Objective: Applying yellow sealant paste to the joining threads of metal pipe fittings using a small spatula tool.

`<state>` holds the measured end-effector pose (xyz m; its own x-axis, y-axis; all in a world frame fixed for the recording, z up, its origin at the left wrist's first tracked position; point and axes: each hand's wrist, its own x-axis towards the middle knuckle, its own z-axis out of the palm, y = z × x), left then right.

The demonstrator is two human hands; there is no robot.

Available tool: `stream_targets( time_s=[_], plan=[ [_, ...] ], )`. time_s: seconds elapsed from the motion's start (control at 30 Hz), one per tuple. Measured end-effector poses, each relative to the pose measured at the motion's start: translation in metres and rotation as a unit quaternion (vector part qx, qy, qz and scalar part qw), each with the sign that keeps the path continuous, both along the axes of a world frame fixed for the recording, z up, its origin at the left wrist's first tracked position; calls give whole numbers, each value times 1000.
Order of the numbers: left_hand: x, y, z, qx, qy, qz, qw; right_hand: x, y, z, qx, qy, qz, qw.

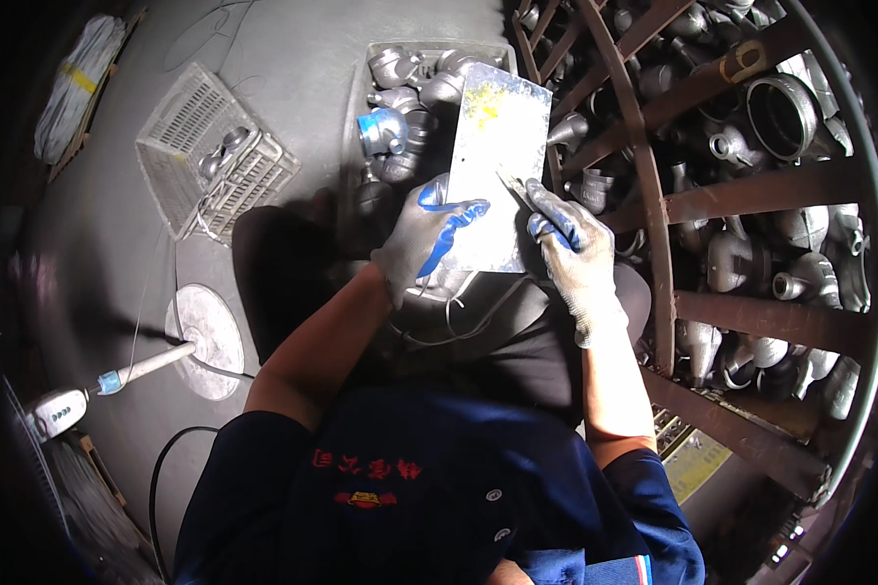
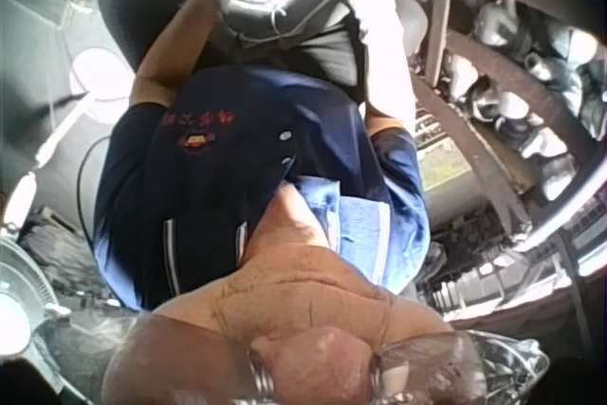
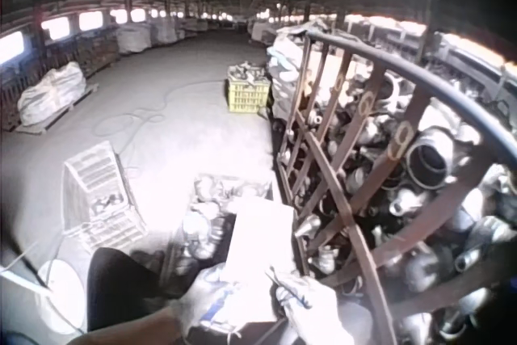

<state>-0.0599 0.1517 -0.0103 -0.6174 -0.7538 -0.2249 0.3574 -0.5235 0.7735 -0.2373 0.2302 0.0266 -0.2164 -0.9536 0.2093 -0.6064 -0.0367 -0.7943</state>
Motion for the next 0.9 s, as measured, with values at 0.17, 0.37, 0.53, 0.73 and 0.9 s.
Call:
stream_targets(
  time_s=[0.17,0.37,0.53,0.73,0.9],
  plan=[
    [23,25,15,-12,83,26,996,22,21,24,-53,44,26,997],
    [42,43,34,74,164,19,984,38,35,42,-91,66,37,993],
    [50,55,46,82,186,2,979,47,43,47,-69,47,41,996],
    [54,63,54,33,192,3,981,53,51,53,-38,80,40,995],
    [59,63,39,-119,136,-37,983,54,52,47,-51,54,50,996]
  ],
)
